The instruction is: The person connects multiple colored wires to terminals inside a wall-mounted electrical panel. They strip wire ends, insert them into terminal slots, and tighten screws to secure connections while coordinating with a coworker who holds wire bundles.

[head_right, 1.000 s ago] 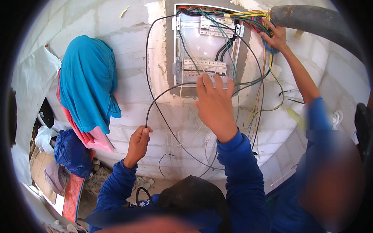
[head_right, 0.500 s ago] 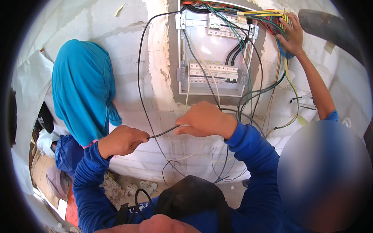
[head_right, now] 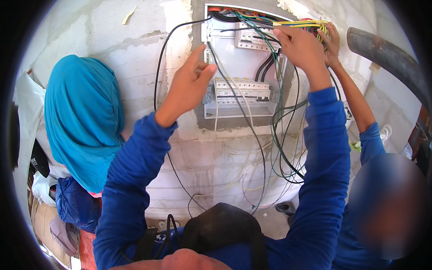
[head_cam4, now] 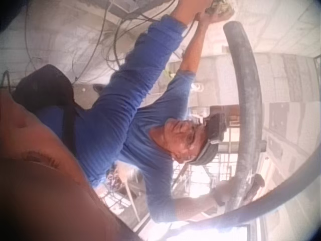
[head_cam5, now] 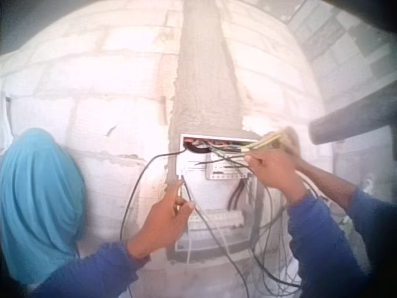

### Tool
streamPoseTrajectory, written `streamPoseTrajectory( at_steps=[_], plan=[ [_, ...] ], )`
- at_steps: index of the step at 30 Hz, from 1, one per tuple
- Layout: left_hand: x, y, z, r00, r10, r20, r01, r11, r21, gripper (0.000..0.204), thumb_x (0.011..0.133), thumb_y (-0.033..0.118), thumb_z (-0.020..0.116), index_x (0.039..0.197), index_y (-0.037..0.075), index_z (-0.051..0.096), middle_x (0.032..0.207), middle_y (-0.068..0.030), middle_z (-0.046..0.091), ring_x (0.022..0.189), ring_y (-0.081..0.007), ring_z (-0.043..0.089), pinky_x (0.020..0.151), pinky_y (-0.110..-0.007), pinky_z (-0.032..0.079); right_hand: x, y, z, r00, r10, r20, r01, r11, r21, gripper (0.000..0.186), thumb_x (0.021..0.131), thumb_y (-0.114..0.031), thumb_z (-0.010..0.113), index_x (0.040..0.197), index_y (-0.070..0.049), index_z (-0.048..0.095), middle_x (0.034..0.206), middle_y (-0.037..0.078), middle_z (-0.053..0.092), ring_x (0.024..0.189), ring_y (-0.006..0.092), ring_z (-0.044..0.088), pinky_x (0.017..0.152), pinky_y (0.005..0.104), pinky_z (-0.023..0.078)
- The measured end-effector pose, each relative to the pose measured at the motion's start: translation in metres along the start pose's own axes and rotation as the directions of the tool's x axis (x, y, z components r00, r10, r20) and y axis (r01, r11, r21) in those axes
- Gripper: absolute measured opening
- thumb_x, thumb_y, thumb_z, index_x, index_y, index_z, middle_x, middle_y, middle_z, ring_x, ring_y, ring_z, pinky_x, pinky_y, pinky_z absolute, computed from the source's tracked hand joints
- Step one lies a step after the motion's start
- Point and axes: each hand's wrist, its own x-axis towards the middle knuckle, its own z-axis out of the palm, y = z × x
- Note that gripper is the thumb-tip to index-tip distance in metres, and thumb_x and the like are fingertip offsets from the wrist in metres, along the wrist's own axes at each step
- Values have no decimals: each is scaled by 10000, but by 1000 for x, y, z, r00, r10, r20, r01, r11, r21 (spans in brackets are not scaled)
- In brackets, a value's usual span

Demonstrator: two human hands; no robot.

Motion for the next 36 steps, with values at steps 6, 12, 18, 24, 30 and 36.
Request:
streamPoseTrajectory(
  at_steps=[6, 12, 18, 24, 30, 36],
  plan=[
    [68, -19, 63, 991, -131, 16, 131, 977, -165, 829, 1025, 278, 666, 1628, -91, 233, 1052, -186, 737, 922, -291, 723, 824, -401, 557, 44, 15, -1, 995, 65, 75, -55, 989, -134, 421, 1054, -513, 529, 1267, -250, 780, 1021, 133, 795, 949, 386, 757, 864, 495, 582],
    [123, -20, 97, 794, 370, -482, -205, 910, 361, 656, 1026, 274, 667, 1533, -47, 400, 941, -139, 708, 998, -356, 674, 942, -474, 516, 69, 29, -11, 980, 25, 198, -27, 1000, 9, 415, 1023, -498, 601, 1218, -190, 799, 936, 116, 793, 877, 312, 750, 815, 444, 572],
    [133, -16, 91, 841, 414, -348, -228, 855, 467, 334, 1084, 374, 572, 1023, 89, 734, 863, -173, 741, 915, -426, 698, 837, -510, 535, 48, 43, -27, 972, 61, 227, -119, 960, 252, 455, 1005, -490, 640, 1163, -99, 811, 860, 160, 762, 779, 286, 725, 749, 410, 548],
    [146, -12, 108, 850, 84, -519, 41, 973, 225, 427, 1058, 456, 591, 968, 77, 764, 834, -214, 742, 769, -429, 714, 739, -505, 551, 11, 7, 11, 996, -82, 39, 85, 993, -81, 402, 1063, -427, 539, 1230, -144, 770, 981, 213, 771, 888, 434, 739, 798, 534, 581],
    [128, -29, 126, 839, -153, -522, 108, 987, -115, 564, 1043, 374, 619, 1316, -118, 579, 809, -197, 744, 837, -383, 741, 787, -475, 547, 11, 8, 28, 988, -60, -145, 55, 998, -41, 333, 1048, -360, 550, 1255, -210, 763, 922, 163, 782, 865, 393, 758, 751, 523, 599],
    [120, -34, 133, 847, -83, -524, 22, 992, -121, 602, 1036, 280, 631, 1457, -130, 499, 845, -187, 741, 850, -362, 736, 803, -451, 545, 20, -5, 46, 979, 88, -186, -102, 992, -70, 337, 1035, -351, 556, 1273, -256, 775, 938, 174, 786, 863, 398, 761, 754, 521, 604]
  ],
)
